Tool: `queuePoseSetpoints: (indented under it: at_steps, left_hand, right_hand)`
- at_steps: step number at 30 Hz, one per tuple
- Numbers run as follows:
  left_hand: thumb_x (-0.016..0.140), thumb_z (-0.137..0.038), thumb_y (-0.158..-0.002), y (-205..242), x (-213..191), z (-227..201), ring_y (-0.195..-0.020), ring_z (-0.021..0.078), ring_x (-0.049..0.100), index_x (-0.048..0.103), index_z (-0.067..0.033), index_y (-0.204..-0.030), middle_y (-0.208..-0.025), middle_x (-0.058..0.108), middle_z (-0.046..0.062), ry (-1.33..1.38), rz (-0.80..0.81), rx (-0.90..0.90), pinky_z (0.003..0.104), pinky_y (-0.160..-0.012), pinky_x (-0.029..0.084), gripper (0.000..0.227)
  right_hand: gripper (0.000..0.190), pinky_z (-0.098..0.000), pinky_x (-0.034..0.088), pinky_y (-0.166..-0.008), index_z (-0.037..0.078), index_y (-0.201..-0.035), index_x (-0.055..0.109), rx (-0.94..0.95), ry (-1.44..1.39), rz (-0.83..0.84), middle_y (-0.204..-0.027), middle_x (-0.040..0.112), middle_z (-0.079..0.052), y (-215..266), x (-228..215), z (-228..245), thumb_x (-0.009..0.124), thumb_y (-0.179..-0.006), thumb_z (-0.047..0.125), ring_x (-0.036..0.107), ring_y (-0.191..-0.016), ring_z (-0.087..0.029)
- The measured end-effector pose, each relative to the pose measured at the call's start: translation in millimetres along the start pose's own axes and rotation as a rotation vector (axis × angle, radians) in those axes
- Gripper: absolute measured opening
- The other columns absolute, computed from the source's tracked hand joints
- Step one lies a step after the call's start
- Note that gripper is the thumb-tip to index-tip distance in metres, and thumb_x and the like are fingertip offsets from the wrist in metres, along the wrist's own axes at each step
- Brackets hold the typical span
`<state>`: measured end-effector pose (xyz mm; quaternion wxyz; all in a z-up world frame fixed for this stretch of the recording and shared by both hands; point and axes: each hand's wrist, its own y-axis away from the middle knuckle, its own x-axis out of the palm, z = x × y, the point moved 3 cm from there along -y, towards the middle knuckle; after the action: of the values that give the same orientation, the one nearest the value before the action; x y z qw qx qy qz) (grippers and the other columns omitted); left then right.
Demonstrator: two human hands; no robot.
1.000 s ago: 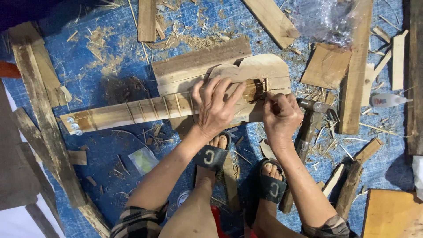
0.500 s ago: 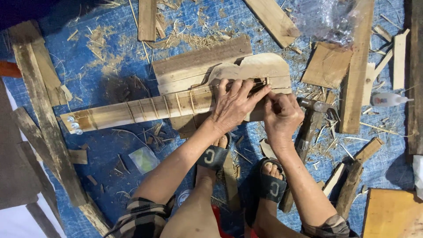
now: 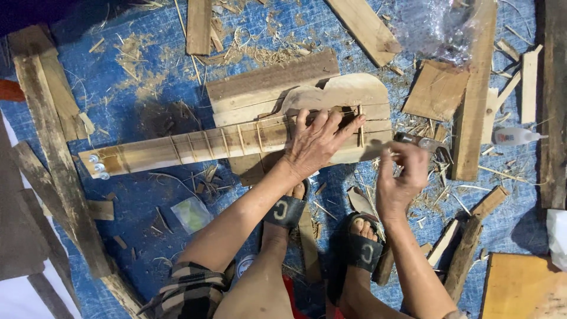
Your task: Repairing or assembling a wooden stringed instrument by hammering the bridge and adjusting strings with tape.
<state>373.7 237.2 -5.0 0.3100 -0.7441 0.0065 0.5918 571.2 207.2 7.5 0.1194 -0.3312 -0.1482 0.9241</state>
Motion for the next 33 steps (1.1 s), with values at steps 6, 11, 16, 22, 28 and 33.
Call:
queuePoseSetpoints:
  at_steps: [6, 11, 16, 22, 28, 33]
  left_hand:
    - [0.058, -0.015, -0.100, -0.5, -4.5, 0.4, -0.098, 0.0266, 0.053, 0.052, -0.0221, -0.147, -0.106, 0.053, 0.010, 0.010, -0.047, -0.001, 0.053, -0.097, 0.032, 0.047]
    - [0.057, -0.014, -0.100, -1.5, -6.5, 1.1, -0.099, 0.0270, 0.053, 0.051, -0.0225, -0.147, -0.108, 0.054, 0.011, -0.013, -0.057, 0.000, 0.053, -0.098, 0.032, 0.049]
    - [0.058, -0.018, -0.102, -0.5, -2.0, -0.3, -0.099, 0.0255, 0.053, 0.052, -0.0250, -0.148, -0.106, 0.054, 0.008, -0.023, -0.059, -0.033, 0.053, -0.101, 0.031, 0.047]
    - [0.059, -0.021, -0.102, -1.8, -5.1, -0.8, -0.100, 0.0248, 0.053, 0.051, -0.0265, -0.148, -0.105, 0.053, 0.007, -0.052, -0.065, -0.021, 0.053, -0.100, 0.032, 0.046]
    - [0.062, -0.012, -0.095, -3.2, -8.0, -1.8, -0.100, 0.0256, 0.052, 0.050, -0.0252, -0.149, -0.106, 0.053, 0.007, -0.042, -0.058, -0.023, 0.052, -0.100, 0.032, 0.057]
    - [0.062, -0.009, -0.092, -4.2, -10.8, -1.8, -0.101, 0.0260, 0.051, 0.047, -0.0247, -0.152, -0.107, 0.052, 0.007, -0.051, -0.052, -0.024, 0.050, -0.100, 0.032, 0.064]
  right_hand:
    - [0.013, -0.0331, 0.045, -0.077, 0.017, -0.099, 0.080, -0.046, 0.057, 0.061, -0.085, 0.055, 0.000, 4.7, 22.8, 2.4, 0.091, -0.093, 0.016, 0.056, -0.080, -0.021]
    - [0.013, -0.0352, 0.042, -0.078, 0.016, -0.093, 0.079, -0.051, 0.072, 0.059, -0.080, 0.053, -0.001, 2.8, 25.4, 2.1, 0.092, -0.092, 0.013, 0.058, -0.078, -0.023]
    - [0.018, -0.0371, 0.042, -0.080, 0.014, -0.087, 0.075, -0.088, 0.082, 0.040, -0.077, 0.052, -0.004, 3.7, 29.9, 3.3, 0.093, -0.090, 0.015, 0.060, -0.076, -0.030]
    - [0.021, -0.0372, 0.039, -0.086, 0.016, -0.089, 0.073, -0.079, 0.150, 0.040, -0.079, 0.053, -0.001, 3.6, 30.8, 4.8, 0.093, -0.089, 0.020, 0.061, -0.079, -0.026]
    - [0.022, -0.0368, 0.038, -0.088, 0.018, -0.088, 0.070, -0.100, 0.179, 0.018, -0.080, 0.053, 0.001, 5.3, 33.6, -1.5, 0.091, -0.092, 0.022, 0.061, -0.076, -0.026]
    - [0.025, -0.0386, 0.037, -0.087, 0.017, -0.087, 0.066, -0.091, 0.172, 0.005, -0.079, 0.051, 0.001, 7.9, 37.8, -6.7, 0.087, -0.098, 0.024, 0.060, -0.075, -0.026]
